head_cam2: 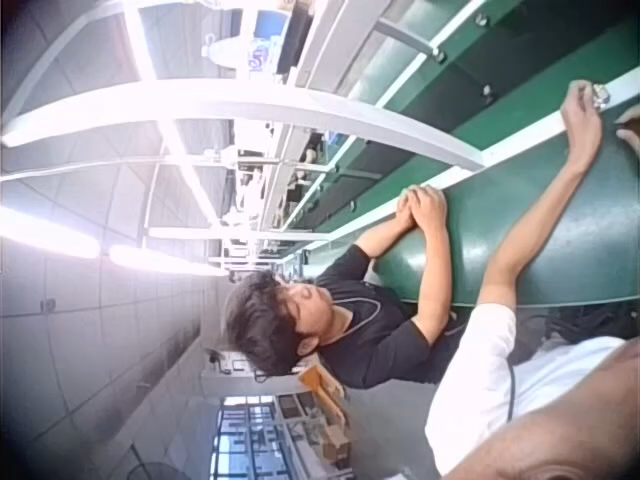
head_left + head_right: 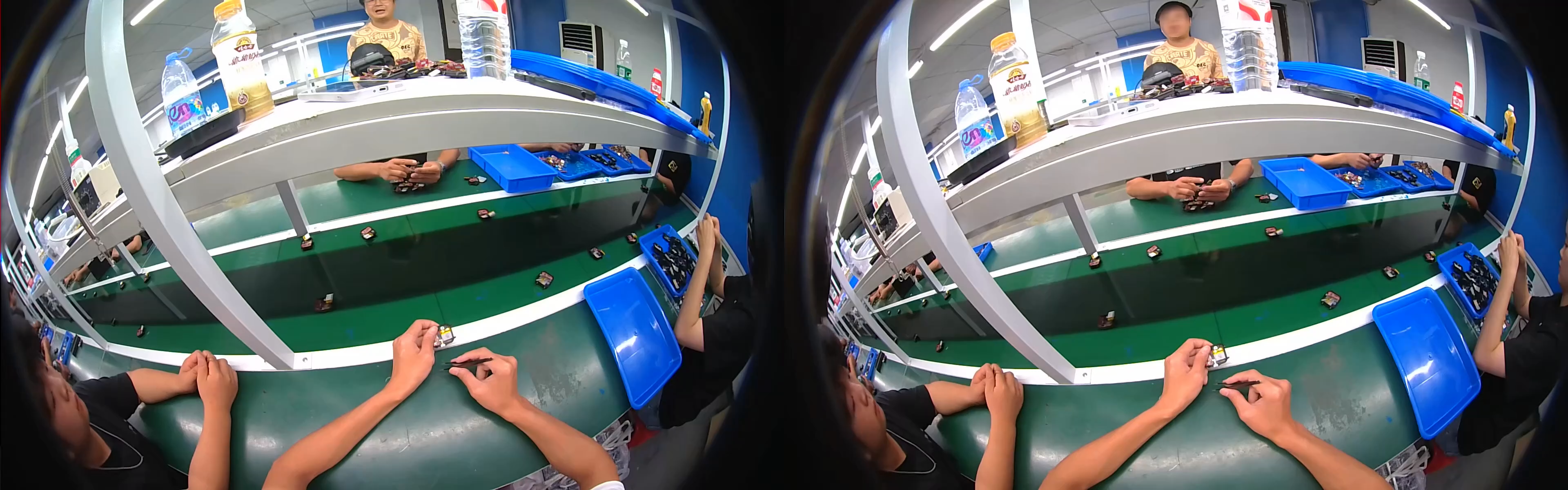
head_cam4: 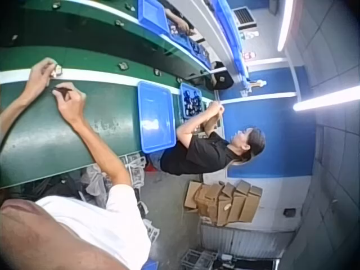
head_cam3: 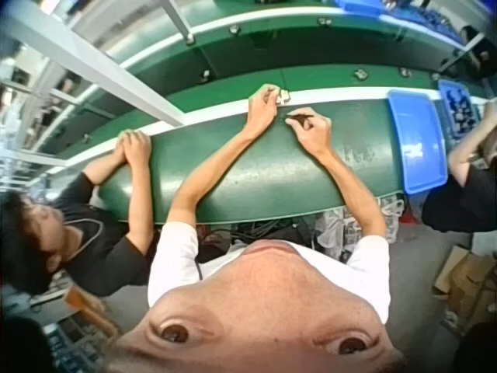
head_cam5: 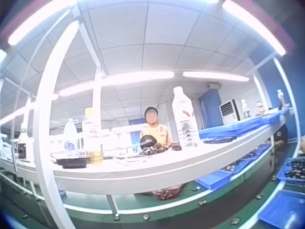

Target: Assembling small electronic components on a production line using tweezers.

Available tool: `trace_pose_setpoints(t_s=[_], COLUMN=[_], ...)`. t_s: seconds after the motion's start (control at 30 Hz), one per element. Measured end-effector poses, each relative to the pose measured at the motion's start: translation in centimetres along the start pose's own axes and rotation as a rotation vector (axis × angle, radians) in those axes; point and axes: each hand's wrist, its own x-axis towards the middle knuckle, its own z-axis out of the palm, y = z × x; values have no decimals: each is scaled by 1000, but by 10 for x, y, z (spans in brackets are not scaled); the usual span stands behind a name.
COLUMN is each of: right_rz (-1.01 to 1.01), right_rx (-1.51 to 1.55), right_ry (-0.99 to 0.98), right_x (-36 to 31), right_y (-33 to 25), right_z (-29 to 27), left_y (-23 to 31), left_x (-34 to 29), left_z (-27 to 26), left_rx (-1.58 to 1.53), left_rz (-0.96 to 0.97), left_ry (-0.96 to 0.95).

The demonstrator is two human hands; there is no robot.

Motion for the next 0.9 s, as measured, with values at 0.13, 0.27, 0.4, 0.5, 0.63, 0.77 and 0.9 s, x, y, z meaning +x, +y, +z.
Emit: trace_pose_setpoints(t_s=[0.13, 0.27, 0.4, 0.5, 0.63, 0.77, 0.9], right_rz=[-3, 4, 12, 16, -7, -21, -13], right_rx=[-4, -1, -10, -6, -12, -37, -40], right_ry=[0, 7, 19, 36, 27, 34, 8], right_x=[0, -1, -1, 2, 1, 2, 2], right_y=[-2, -1, -2, -6, -3, -3, -3], right_z=[-1, 0, -1, 2, 0, -1, 1], left_y=[3, 0, 5, 9, 13, 14, 17], left_x=[-1, -2, -2, -2, 1, 2, 1], left_z=[0, 0, 2, -4, -3, -2, -4], left_rx=[0, -7, -94, -102, -115, -115, -71], left_rz=[-11, 12, -20, -22, -19, -40, -47], left_ry=[-1, 6, -23, -16, -53, -78, -59])
